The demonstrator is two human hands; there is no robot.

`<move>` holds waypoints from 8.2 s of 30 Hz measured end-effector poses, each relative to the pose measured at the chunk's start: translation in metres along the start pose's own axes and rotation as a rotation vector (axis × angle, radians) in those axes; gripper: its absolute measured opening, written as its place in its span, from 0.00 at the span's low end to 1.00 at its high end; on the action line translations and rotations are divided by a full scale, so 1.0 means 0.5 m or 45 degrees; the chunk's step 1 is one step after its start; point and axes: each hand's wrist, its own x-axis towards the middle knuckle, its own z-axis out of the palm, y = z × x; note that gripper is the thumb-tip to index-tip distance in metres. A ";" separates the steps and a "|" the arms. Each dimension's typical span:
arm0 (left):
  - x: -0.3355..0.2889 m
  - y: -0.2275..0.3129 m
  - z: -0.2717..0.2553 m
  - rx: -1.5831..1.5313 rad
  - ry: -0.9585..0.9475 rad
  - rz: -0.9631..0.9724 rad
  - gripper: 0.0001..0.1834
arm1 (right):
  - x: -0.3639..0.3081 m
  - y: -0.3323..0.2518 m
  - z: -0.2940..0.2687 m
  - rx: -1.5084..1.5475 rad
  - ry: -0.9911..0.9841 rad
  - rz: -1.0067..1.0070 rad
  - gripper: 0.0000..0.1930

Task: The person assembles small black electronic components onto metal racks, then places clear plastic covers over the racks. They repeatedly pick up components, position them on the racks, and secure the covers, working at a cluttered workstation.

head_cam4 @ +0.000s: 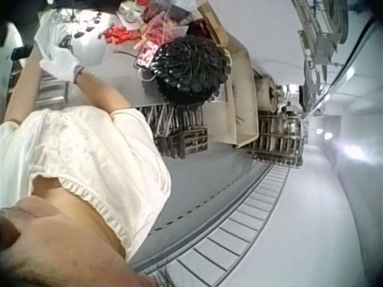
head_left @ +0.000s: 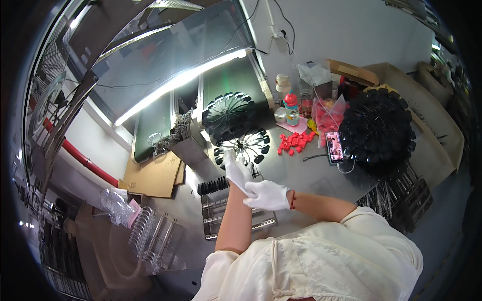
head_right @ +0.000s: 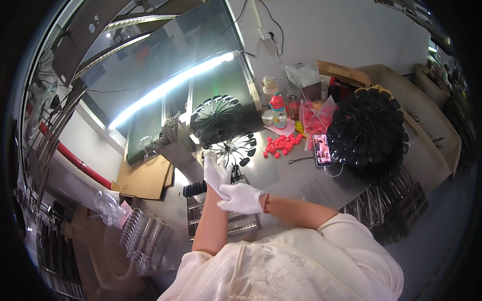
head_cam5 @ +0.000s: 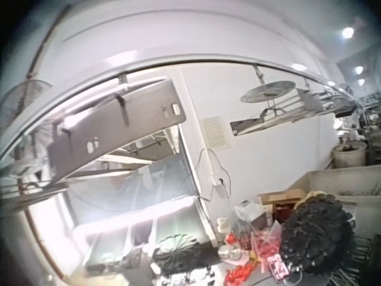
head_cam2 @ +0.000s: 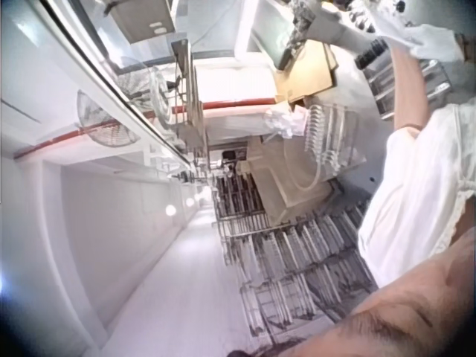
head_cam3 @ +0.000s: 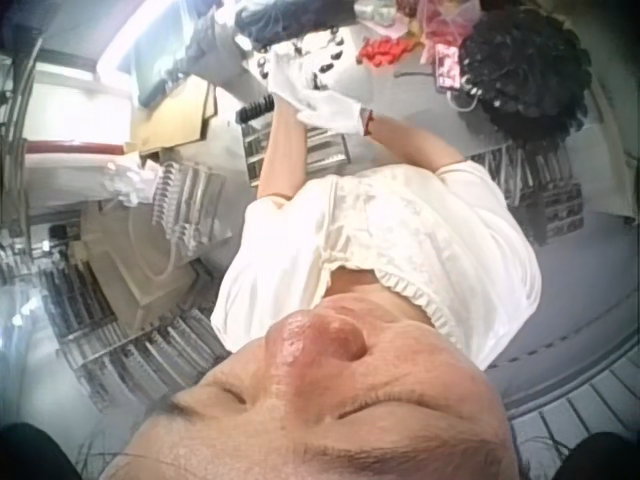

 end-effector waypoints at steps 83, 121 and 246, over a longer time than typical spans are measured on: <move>-0.020 0.184 -0.200 0.462 -0.258 0.164 0.28 | 0.253 0.039 0.094 -0.733 0.311 -0.359 0.03; -0.125 0.374 -0.249 -0.083 -0.473 0.448 0.41 | 0.244 -0.149 0.048 1.103 0.512 -0.062 0.11; -0.260 0.553 -0.242 2.138 -1.364 0.907 0.51 | 0.266 -0.088 -0.065 -0.170 -0.951 -1.012 0.17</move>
